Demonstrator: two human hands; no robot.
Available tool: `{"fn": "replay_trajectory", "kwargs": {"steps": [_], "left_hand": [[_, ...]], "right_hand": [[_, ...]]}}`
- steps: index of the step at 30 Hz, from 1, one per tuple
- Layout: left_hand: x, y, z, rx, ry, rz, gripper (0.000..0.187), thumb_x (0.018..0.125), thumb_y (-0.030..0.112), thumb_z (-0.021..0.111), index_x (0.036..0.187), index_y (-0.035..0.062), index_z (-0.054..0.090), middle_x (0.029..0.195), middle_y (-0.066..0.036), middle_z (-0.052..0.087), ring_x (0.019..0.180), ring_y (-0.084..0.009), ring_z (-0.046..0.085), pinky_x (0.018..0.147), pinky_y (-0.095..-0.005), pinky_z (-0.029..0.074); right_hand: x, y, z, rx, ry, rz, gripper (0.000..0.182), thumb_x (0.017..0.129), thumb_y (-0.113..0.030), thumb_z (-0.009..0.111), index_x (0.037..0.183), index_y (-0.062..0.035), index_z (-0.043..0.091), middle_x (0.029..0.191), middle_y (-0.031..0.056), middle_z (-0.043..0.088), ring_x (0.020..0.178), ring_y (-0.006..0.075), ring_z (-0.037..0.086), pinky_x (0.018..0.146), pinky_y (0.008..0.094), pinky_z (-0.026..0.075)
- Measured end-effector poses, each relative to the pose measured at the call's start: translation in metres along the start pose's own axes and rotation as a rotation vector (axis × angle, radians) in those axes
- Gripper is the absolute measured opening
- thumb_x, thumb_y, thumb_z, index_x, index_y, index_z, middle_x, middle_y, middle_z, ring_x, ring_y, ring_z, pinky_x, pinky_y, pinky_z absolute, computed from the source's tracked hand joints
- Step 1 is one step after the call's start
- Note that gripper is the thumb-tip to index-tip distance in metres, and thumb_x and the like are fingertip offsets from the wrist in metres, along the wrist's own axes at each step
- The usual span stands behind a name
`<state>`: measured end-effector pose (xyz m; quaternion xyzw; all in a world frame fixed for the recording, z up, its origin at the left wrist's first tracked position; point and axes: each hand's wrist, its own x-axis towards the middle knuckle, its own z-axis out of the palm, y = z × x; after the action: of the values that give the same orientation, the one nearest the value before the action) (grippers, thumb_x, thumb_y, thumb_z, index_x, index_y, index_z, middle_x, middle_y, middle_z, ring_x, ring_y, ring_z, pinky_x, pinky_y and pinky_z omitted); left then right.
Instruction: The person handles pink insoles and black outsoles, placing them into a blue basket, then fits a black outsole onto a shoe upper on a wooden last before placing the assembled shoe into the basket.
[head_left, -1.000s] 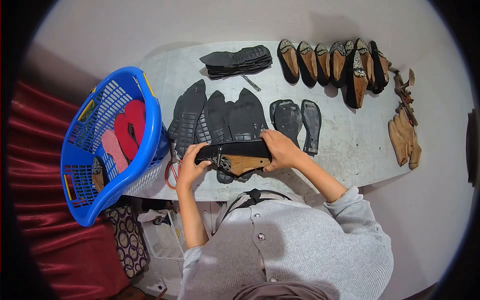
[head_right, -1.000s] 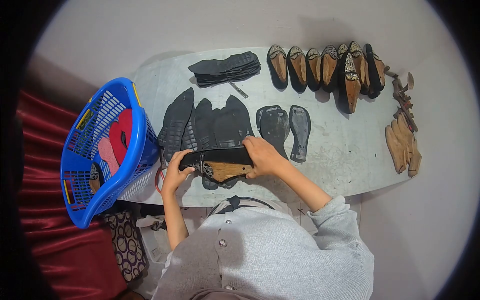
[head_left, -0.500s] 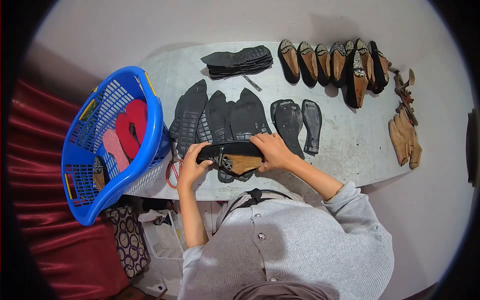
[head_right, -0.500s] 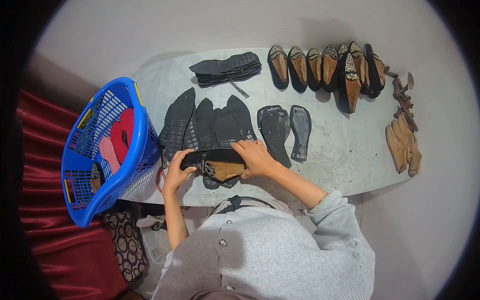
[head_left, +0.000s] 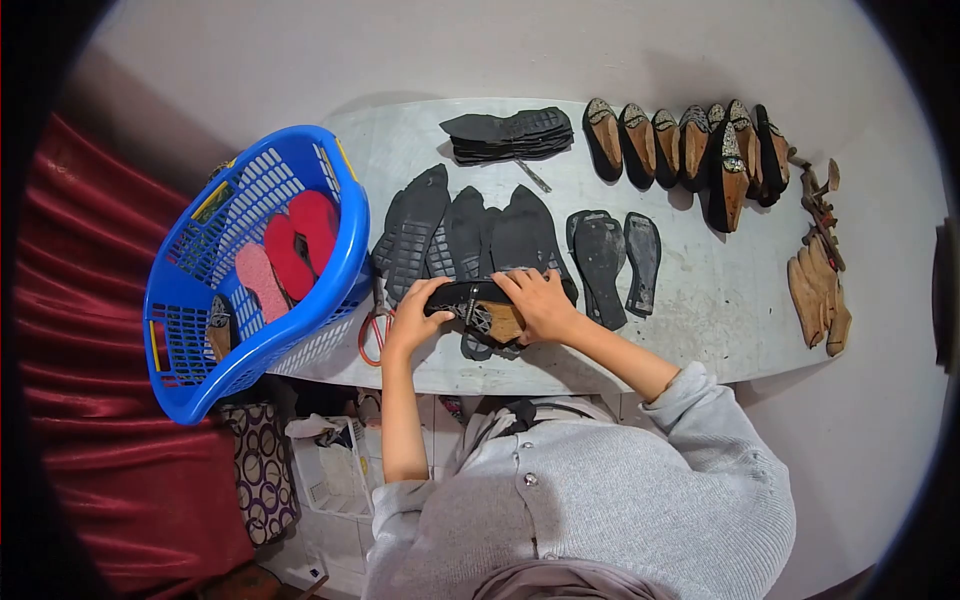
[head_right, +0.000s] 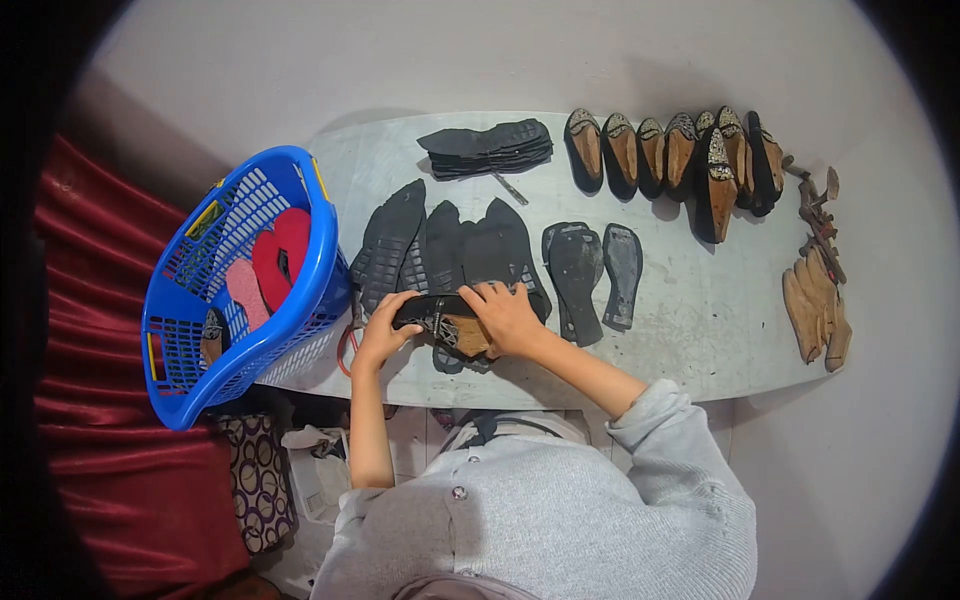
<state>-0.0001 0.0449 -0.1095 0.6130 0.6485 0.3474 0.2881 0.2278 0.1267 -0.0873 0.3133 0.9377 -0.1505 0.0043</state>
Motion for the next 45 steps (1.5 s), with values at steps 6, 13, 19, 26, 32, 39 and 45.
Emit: {"fn": "replay_trajectory", "kwargs": {"steps": [6, 13, 19, 26, 32, 39, 45], "left_hand": [[-0.005, 0.001, 0.002, 0.044, 0.043, 0.057, 0.054, 0.062, 0.006, 0.069, 0.113, 0.009, 0.054, 0.108, -0.009, 0.056, 0.102, -0.0273, 0.054, 0.087, -0.0338, 0.041], [-0.008, -0.007, 0.006, 0.042, 0.065, 0.093, 0.056, 0.063, 0.007, 0.071, 0.115, 0.0059, 0.053, 0.11, -0.012, 0.054, 0.105, -0.0291, 0.052, 0.09, -0.035, 0.04], [-0.011, -0.01, 0.013, 0.09, 0.078, 0.066, 0.059, 0.065, 0.004, 0.07, 0.119, 0.005, 0.049, 0.113, -0.013, 0.051, 0.108, -0.0287, 0.05, 0.092, -0.0349, 0.039], [-0.009, -0.013, 0.016, 0.091, 0.062, 0.027, 0.059, 0.066, 0.004, 0.071, 0.119, 0.008, 0.048, 0.112, -0.014, 0.051, 0.109, -0.0303, 0.048, 0.093, -0.0355, 0.038], [-0.008, -0.01, 0.016, 0.154, 0.042, -0.039, 0.058, 0.068, 0.006, 0.071, 0.121, 0.0128, 0.047, 0.115, -0.012, 0.05, 0.11, -0.0291, 0.048, 0.093, -0.036, 0.038], [-0.018, 0.005, 0.019, 0.297, 0.067, -0.141, 0.057, 0.07, 0.011, 0.069, 0.122, 0.0175, 0.046, 0.117, -0.008, 0.05, 0.112, -0.0265, 0.048, 0.091, -0.0351, 0.039], [-0.027, 0.012, 0.021, 0.327, 0.112, -0.186, 0.054, 0.071, 0.016, 0.068, 0.121, 0.0214, 0.048, 0.122, -0.002, 0.048, 0.121, -0.0243, 0.04, 0.1, -0.0614, 0.013]], "right_hand": [[-0.005, 0.0, 0.01, -0.053, 0.082, -0.034, 0.107, 0.04, -0.03, 0.085, 0.131, -0.0123, 0.032, 0.116, 0.0093, 0.047, 0.105, 0.0262, 0.046, 0.08, 0.046, 0.036], [-0.002, -0.023, -0.003, -0.15, 0.131, -0.107, 0.12, 0.039, -0.033, 0.085, 0.138, -0.0099, 0.02, 0.132, 0.0123, 0.036, 0.123, 0.0307, 0.034, 0.091, 0.0616, 0.029], [0.013, -0.046, 0.024, -0.132, 0.164, -0.08, 0.118, 0.041, -0.035, 0.084, 0.138, -0.0131, 0.021, 0.128, 0.0126, 0.038, 0.115, 0.0303, 0.04, 0.086, 0.0577, 0.033], [0.011, -0.033, 0.023, -0.016, 0.203, -0.136, 0.112, 0.043, -0.033, 0.084, 0.136, -0.0172, 0.025, 0.126, 0.0114, 0.04, 0.115, 0.0301, 0.04, 0.085, 0.0503, 0.034], [-0.014, 0.019, -0.001, -0.096, -0.068, 0.015, 0.12, 0.041, -0.027, 0.086, 0.139, -0.0149, 0.018, 0.124, 0.016, 0.043, 0.114, 0.032, 0.043, 0.093, 0.0459, 0.035], [-0.022, 0.026, 0.001, -0.119, 0.017, 0.0, 0.098, 0.044, -0.029, 0.084, 0.128, -0.0109, 0.037, 0.106, 0.015, 0.053, 0.101, 0.0314, 0.052, 0.086, 0.0403, 0.041], [-0.028, 0.029, -0.004, -0.072, 0.073, -0.043, 0.092, 0.044, -0.03, 0.082, 0.125, -0.0131, 0.041, 0.105, 0.0135, 0.054, 0.098, 0.0314, 0.053, 0.082, 0.0401, 0.041]]}}
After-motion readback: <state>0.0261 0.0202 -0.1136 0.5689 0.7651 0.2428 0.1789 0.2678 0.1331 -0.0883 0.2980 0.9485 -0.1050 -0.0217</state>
